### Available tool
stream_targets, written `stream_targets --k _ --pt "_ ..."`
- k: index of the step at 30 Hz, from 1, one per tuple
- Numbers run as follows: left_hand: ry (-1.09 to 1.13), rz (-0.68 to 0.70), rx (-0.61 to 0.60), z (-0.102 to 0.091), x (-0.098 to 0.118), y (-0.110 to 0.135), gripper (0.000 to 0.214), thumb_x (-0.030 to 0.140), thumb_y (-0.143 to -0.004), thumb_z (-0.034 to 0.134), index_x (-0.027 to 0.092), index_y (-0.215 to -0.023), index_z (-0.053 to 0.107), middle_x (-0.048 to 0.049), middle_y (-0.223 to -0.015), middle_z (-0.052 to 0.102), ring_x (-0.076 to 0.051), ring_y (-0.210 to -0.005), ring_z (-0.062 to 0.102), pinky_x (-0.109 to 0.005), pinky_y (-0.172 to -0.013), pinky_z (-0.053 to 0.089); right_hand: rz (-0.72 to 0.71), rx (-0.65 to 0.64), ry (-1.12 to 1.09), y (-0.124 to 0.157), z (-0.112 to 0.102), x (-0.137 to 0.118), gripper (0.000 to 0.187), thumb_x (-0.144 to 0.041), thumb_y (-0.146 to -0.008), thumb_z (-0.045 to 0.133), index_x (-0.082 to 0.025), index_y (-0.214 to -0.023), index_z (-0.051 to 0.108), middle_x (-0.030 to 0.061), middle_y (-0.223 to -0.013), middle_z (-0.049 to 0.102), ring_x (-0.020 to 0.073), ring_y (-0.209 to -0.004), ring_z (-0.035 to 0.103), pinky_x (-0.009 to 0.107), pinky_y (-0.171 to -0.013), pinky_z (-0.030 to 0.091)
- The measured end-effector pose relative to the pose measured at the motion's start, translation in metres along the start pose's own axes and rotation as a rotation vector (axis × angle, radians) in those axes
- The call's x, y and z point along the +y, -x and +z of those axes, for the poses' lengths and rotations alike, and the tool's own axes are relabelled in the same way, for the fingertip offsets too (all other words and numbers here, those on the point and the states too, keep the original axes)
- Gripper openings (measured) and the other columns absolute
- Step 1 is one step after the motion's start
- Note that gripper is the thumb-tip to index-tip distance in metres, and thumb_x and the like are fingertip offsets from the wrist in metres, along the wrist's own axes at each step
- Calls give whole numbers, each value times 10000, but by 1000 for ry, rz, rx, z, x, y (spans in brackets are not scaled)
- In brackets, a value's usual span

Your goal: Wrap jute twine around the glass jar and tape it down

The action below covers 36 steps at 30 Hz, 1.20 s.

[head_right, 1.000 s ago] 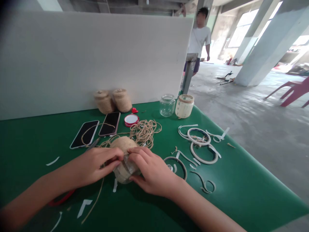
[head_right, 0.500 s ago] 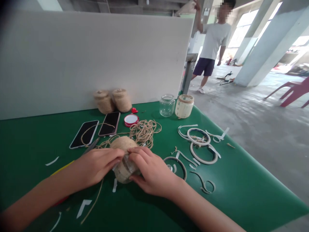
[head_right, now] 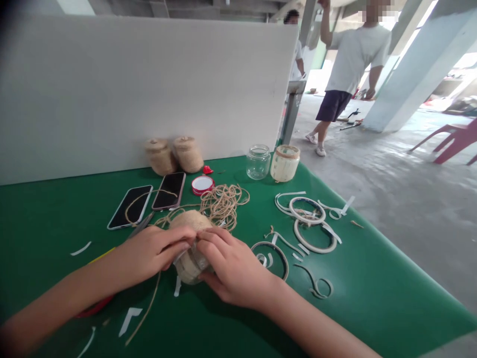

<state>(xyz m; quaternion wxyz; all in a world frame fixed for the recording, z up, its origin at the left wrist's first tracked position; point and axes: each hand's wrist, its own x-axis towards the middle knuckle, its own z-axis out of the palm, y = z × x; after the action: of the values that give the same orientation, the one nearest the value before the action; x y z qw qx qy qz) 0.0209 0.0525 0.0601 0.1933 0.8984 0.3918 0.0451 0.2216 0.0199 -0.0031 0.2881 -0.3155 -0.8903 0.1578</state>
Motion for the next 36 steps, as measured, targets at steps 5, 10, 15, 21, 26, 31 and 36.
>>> stream_targets --k 5,10,15,21,26,31,36 --pt "-75 -44 24 6 -2 -1 183 270 -929 345 244 -1010 507 15 -779 637 -164 -670 628 -242 -569 406 -14 12 7 0 0 0 399 -206 -805 569 -159 -1170 415 120 -1226 506 234 -1231 374 411 -1028 375" --pt "-123 -108 97 14 -6 4 160 316 -924 340 206 -968 449 12 -678 603 -172 -571 613 -234 -487 385 16 19 7 0 0 1 378 -237 -814 568 -164 -1153 417 125 -1245 494 236 -1220 385 416 -1021 377" --pt "-138 -72 73 11 -4 8 152 271 -928 332 212 -896 469 31 -648 582 -143 -585 610 -216 -524 398 14 8 21 1 2 0 365 -224 -814 567 -153 -1142 422 120 -1249 492 220 -1236 359 389 -1039 354" --pt "-238 -75 42 11 -2 9 201 273 -932 332 229 -989 519 12 -710 622 -167 -653 631 -248 -567 413 30 16 38 1 3 -1 384 -233 -805 578 -134 -1145 431 120 -1269 478 218 -1232 356 368 -1054 335" --pt "-343 -67 55 14 1 12 178 236 -919 348 214 -960 520 11 -649 609 -180 -601 628 -262 -506 385 25 19 61 0 4 -2 378 -249 -816 562 -133 -1151 430 115 -1286 469 215 -1239 350 363 -1066 322" --pt "-479 -91 69 15 7 12 155 207 -901 364 192 -886 517 11 -580 577 -182 -526 612 -258 -436 337 40 30 78 0 5 -4 367 -248 -818 554 -140 -1147 432 117 -1296 460 223 -1251 337 373 -1059 332" --pt "-585 -130 46 13 18 12 149 130 -870 389 173 -842 529 9 -550 565 -181 -490 608 -245 -396 315 34 41 88 0 7 -7 364 -218 -812 548 -140 -1146 429 117 -1285 468 222 -1254 338 375 -1061 332"
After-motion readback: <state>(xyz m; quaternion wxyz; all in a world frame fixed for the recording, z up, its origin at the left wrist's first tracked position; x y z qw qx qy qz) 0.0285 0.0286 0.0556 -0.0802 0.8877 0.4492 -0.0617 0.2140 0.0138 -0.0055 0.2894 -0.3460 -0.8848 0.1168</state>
